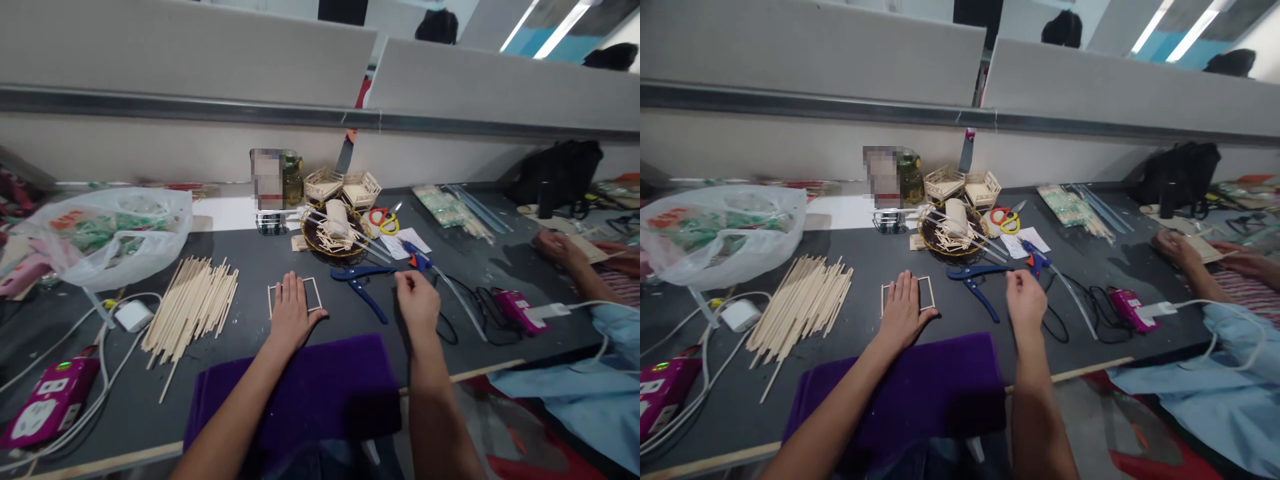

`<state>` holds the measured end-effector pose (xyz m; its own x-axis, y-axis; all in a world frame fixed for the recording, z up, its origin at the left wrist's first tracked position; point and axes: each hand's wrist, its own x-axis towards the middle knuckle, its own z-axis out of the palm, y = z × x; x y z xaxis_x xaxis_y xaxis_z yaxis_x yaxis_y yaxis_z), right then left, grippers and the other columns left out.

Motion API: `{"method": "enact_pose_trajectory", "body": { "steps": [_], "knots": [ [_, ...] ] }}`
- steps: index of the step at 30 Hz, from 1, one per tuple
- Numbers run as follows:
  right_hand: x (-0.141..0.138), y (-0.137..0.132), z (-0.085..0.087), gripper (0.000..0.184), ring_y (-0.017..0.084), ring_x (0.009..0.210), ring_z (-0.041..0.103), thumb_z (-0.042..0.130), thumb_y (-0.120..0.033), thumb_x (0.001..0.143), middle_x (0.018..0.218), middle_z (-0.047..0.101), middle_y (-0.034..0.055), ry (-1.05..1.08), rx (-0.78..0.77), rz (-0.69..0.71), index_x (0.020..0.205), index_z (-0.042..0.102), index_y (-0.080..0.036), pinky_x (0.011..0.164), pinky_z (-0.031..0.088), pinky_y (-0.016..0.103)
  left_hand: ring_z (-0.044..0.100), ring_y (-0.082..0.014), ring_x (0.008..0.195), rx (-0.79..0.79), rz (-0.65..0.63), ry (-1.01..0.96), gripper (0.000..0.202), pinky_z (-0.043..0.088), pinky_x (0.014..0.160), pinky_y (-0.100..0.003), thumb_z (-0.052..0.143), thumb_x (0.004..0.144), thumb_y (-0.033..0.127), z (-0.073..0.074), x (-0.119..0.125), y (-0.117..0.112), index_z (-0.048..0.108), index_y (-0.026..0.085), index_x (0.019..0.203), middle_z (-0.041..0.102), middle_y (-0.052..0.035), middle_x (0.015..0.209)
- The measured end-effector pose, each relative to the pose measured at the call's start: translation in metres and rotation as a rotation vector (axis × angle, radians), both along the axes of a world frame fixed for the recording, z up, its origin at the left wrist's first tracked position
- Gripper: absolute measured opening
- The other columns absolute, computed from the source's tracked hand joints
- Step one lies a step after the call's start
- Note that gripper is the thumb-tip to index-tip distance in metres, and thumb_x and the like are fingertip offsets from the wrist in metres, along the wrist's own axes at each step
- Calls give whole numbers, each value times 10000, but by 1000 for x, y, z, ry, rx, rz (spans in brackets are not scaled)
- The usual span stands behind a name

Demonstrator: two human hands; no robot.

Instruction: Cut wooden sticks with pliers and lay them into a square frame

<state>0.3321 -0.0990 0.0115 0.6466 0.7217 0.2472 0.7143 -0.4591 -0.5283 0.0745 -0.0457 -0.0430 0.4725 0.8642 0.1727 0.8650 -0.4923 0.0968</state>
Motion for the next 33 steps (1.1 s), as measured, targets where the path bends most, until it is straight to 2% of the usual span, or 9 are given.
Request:
{"method": "enact_pose_trajectory", "body": {
  "steps": [2, 5, 11, 15, 18, 22, 26, 29, 33],
  "knots": [
    [30, 4, -1, 322, 244, 764, 610, 476, -375, 887, 840, 689, 126, -37, -140, -147, 965, 686, -144, 626, 384, 305, 261, -375, 1418, 7, -2, -4, 931, 218, 1131, -550, 276, 853, 721, 0, 0, 0, 374, -11, 1420, 321, -291, 1493],
    [62, 17, -1, 415, 291, 934, 622, 492, -368, 894, 996, 680, 196, -67, -285, -160, 1139, 640, -68, 699, 411, 331, 272, -373, 1414, 6, 0, -5, 915, 220, 1130, -547, 284, 859, 708, 1, 0, 1, 378, -13, 1416, 330, -291, 1488],
    [78, 42, -2, 445, 319, 959, 642, 575, -425, 860, 1043, 669, 247, 35, -547, -164, 1057, 669, -38, 720, 440, 343, 263, -375, 1417, -11, 12, 19, 922, 213, 1140, -531, 301, 864, 695, 5, 1, 1, 381, -49, 1402, 317, -300, 1490],
    [76, 40, -4, 505, 301, 960, 642, 582, -392, 857, 1057, 665, 231, 56, -440, -215, 1210, 564, -31, 724, 440, 330, 267, -377, 1415, 2, 7, 8, 924, 219, 1138, -529, 295, 863, 697, 5, 0, 1, 392, -53, 1394, 325, -300, 1486],
    [72, 33, -6, 525, 286, 948, 642, 554, -363, 880, 1040, 670, 181, -9, -337, -171, 1322, 475, -91, 736, 437, 331, 268, -376, 1415, 11, 1, -1, 922, 224, 1133, -537, 282, 863, 703, 5, 0, 1, 391, -38, 1401, 330, -297, 1485],
    [71, 23, -12, 432, 285, 941, 630, 521, -374, 891, 995, 676, 148, -39, -307, -144, 1258, 559, -147, 753, 444, 349, 245, -375, 1424, -9, 9, 26, 929, 211, 1141, -532, 283, 863, 705, 6, 1, 1, 385, -41, 1406, 314, -290, 1496],
    [76, 14, -26, 509, 274, 924, 615, 586, -424, 829, 1036, 654, 159, -52, -248, -56, 1244, 570, -129, 765, 453, 356, 238, -373, 1428, -26, 20, 71, 942, 189, 1158, -511, 306, 857, 709, 9, 1, 1, 380, -51, 1408, 295, -281, 1508],
    [79, 8, -34, 528, 252, 887, 605, 641, -370, 775, 1062, 640, 170, -61, -184, 5, 1225, 572, -101, 766, 450, 347, 240, -373, 1427, -31, 19, 87, 950, 191, 1159, -508, 320, 851, 712, 11, 2, 1, 372, -53, 1412, 289, -280, 1510],
    [78, 4, -39, 371, 233, 821, 585, 607, -287, 776, 960, 649, 133, -76, -119, 2, 1104, 621, -116, 727, 432, 333, 240, -371, 1427, -31, 20, 86, 942, 192, 1160, -507, 330, 853, 706, 11, 2, 1, 376, -52, 1411, 288, -278, 1512]
  ]
}}
